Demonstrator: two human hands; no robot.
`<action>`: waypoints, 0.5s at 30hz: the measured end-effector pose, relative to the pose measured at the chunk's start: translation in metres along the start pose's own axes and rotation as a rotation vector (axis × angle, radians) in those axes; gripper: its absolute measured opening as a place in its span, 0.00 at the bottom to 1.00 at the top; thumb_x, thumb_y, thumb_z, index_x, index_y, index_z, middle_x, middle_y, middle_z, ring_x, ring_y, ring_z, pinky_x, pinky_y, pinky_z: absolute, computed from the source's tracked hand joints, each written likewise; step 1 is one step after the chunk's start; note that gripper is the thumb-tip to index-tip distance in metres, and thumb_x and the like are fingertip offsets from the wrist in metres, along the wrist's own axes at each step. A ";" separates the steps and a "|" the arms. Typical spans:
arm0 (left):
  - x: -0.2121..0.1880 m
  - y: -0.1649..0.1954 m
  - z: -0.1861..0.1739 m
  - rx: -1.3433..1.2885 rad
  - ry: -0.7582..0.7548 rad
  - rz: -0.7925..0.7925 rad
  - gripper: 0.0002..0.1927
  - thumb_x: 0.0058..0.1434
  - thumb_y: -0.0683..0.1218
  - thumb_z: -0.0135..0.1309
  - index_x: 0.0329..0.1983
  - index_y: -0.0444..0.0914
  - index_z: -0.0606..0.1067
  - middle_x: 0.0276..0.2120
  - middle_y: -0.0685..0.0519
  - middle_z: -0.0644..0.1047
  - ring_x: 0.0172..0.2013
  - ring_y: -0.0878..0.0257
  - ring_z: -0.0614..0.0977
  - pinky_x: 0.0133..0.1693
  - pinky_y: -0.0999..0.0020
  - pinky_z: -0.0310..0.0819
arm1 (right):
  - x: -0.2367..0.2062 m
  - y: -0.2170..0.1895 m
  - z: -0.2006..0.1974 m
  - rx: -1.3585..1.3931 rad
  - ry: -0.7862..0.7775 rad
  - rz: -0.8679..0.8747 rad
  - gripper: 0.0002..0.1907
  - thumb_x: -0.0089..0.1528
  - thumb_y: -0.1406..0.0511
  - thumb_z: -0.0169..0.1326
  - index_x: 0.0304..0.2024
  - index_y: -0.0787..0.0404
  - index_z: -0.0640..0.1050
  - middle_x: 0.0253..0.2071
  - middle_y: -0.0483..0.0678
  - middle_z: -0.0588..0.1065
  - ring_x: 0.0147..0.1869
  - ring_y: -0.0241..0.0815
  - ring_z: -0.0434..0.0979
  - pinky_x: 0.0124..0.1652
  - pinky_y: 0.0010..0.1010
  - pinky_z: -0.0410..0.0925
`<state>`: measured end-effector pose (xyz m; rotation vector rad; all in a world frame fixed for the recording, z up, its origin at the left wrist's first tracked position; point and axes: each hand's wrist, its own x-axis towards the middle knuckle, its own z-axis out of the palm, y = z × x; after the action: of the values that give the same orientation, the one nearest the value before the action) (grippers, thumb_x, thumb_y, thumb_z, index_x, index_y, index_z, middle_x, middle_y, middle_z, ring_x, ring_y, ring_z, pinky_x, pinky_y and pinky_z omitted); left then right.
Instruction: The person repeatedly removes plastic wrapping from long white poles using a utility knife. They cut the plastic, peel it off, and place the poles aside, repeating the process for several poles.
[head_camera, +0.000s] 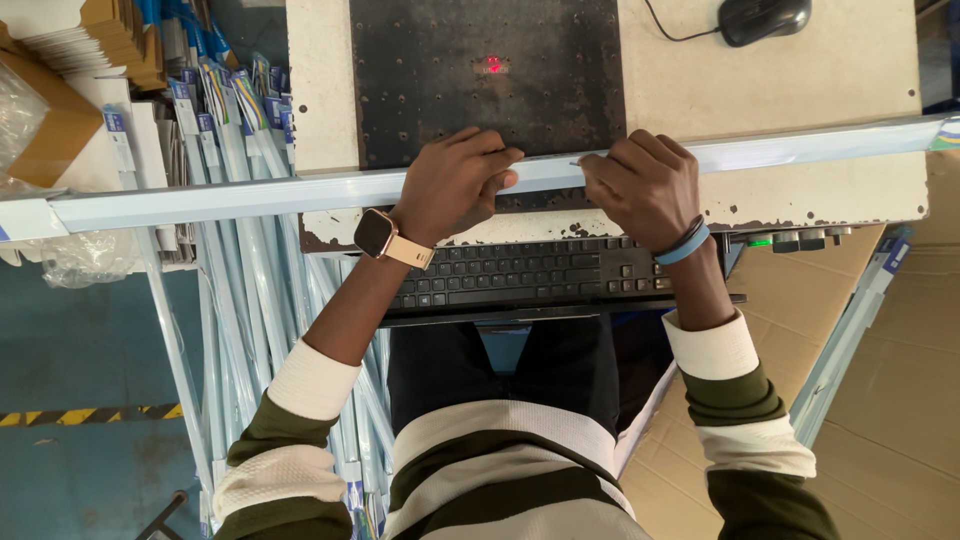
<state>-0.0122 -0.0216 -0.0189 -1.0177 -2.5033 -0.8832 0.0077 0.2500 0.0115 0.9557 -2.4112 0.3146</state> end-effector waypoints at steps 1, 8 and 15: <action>0.000 0.000 0.000 -0.003 -0.004 -0.003 0.12 0.58 0.39 0.59 0.46 0.38 0.83 0.33 0.55 0.76 0.36 0.58 0.78 0.35 0.63 0.76 | -0.002 0.001 0.002 0.014 0.006 0.008 0.04 0.58 0.70 0.67 0.35 0.59 0.84 0.27 0.42 0.72 0.33 0.38 0.73 0.33 0.31 0.68; 0.000 -0.002 0.003 -0.003 -0.017 -0.018 0.10 0.61 0.41 0.59 0.46 0.39 0.83 0.32 0.56 0.76 0.36 0.59 0.78 0.34 0.63 0.76 | -0.007 -0.026 0.020 0.251 0.093 0.044 0.04 0.60 0.71 0.67 0.36 0.61 0.83 0.31 0.44 0.76 0.35 0.39 0.76 0.33 0.28 0.71; -0.001 -0.005 0.006 0.020 -0.004 -0.005 0.10 0.62 0.44 0.60 0.46 0.40 0.83 0.31 0.56 0.75 0.36 0.60 0.78 0.34 0.64 0.76 | 0.012 -0.048 0.019 0.237 0.116 0.077 0.06 0.57 0.73 0.66 0.36 0.62 0.83 0.33 0.45 0.76 0.37 0.42 0.78 0.34 0.33 0.72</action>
<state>-0.0153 -0.0209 -0.0260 -1.0086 -2.5135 -0.8568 0.0260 0.2010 0.0033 0.9182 -2.3432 0.6775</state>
